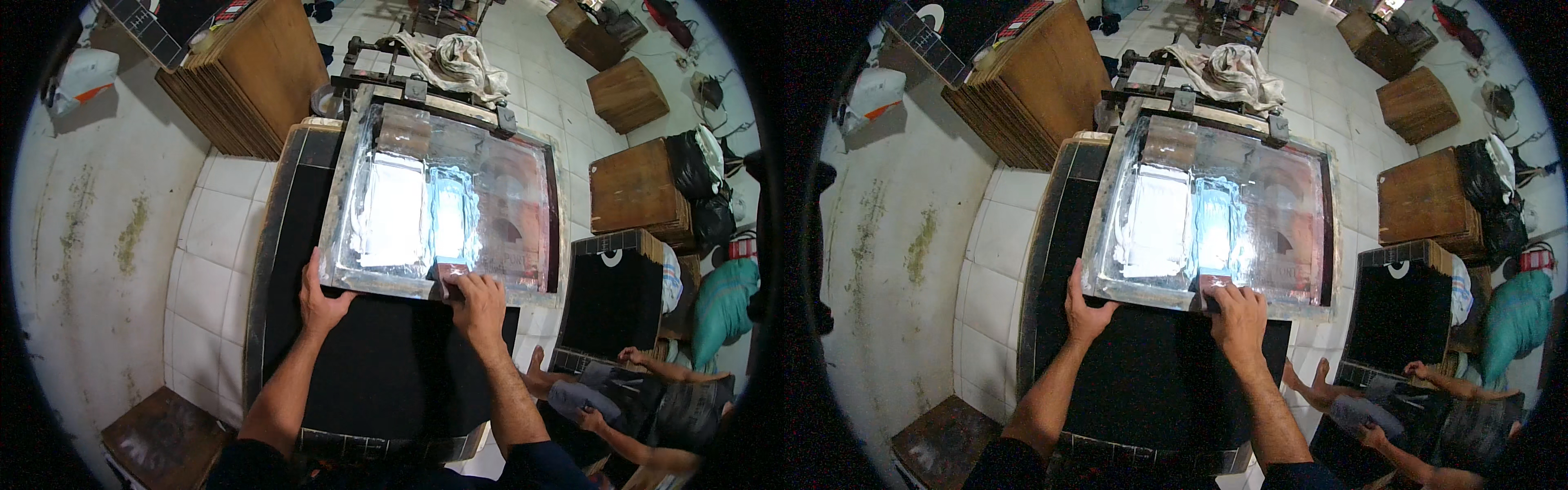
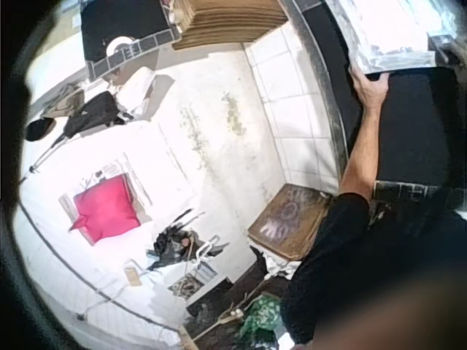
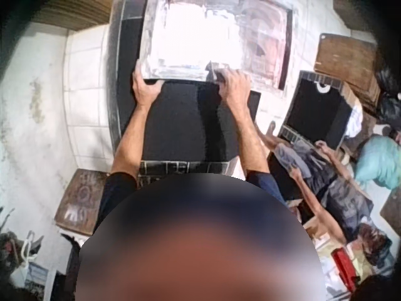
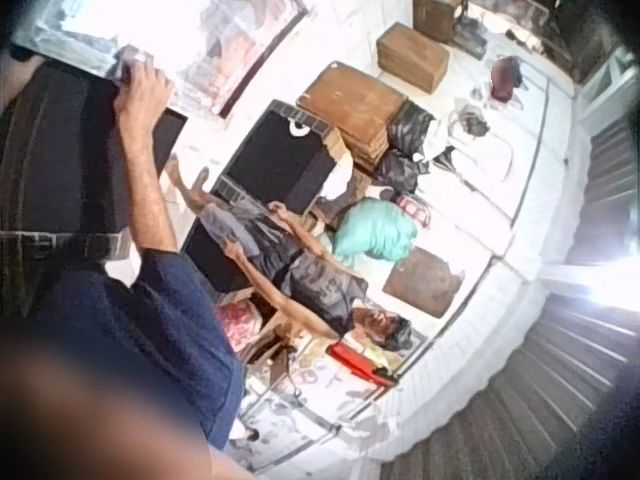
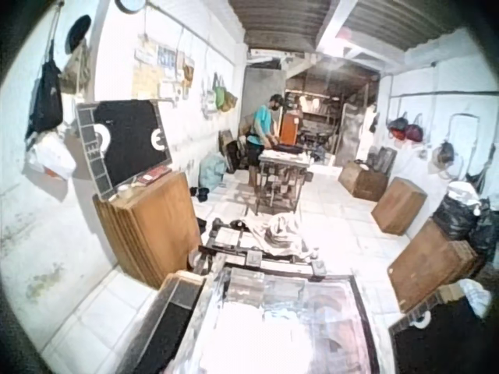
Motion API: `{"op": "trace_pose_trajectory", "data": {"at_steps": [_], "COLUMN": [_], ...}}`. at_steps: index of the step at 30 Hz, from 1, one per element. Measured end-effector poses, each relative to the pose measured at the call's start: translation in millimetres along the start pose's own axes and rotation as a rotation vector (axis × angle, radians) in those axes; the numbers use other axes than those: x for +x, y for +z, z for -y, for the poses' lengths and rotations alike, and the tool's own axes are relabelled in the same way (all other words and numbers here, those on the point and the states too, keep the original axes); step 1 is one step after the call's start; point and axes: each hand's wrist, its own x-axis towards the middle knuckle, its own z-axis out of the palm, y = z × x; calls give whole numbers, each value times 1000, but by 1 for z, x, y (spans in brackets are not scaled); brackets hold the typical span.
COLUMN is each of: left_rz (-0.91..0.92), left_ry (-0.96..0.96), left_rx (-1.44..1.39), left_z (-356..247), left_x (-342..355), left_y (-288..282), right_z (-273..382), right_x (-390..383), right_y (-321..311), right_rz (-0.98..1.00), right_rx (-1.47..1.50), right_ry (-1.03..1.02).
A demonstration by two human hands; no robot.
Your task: The person performs screen printing on black t-shirts. They place a screen over a shirt, pull a squeegee across the screen to apply ink, lift the screen, and then place a new shirt on the press. This cycle repeats throughout the clip.
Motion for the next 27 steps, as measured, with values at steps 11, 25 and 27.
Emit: {"op": "trace_pose_trajectory", "data": {"at_steps": [11, 25, 27], "left_rz": [-79, 180, 437], "left_ry": [-141, -718, -685], "left_rx": [-487, 277, 331], "left_z": [-63, 257, 310], "left_x": [16, -89, -233], "left_y": [-33, -161, -161], "right_z": [18, 43, 37], "right_x": [-7, 194, 208], "right_y": [-29, -251, -270], "right_rz": [-429, -687, -621], "right_rx": [-41, -165, -225], "right_ry": [-183, -45, -63]}}
